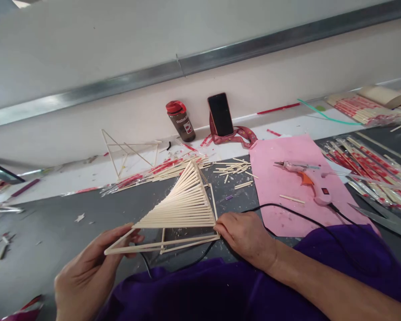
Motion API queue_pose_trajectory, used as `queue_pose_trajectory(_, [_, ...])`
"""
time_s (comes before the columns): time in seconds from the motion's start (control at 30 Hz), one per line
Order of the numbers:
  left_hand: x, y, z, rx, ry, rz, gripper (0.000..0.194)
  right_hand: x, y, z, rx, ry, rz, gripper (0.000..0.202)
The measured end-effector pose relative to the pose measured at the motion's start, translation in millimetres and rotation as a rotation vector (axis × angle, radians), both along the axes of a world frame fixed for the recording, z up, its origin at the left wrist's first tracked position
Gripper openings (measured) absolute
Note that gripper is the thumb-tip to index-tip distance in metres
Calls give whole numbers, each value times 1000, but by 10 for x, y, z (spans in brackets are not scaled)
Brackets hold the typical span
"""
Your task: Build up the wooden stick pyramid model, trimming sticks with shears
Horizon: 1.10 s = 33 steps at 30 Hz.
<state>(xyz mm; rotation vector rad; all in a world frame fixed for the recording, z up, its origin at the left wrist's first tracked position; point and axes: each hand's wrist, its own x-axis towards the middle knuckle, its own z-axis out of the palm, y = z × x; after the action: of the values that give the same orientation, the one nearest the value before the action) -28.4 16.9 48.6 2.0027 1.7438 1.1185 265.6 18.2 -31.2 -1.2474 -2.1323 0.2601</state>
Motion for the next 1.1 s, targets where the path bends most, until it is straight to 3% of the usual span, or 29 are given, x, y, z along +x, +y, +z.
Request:
queue_pose_trajectory(0.63, [-104,36,-19,87,105,-121,21,-17,17,73,-343,119,38,27])
queue_pose_trajectory(0.9, [-5,0,12,48,27,-46,18,-14,13,86,-361,116,25,28])
queue_pose_trajectory(1.1, [29,-26,49,1,-25,-128,18,14,-34,19,-349,125,6,27])
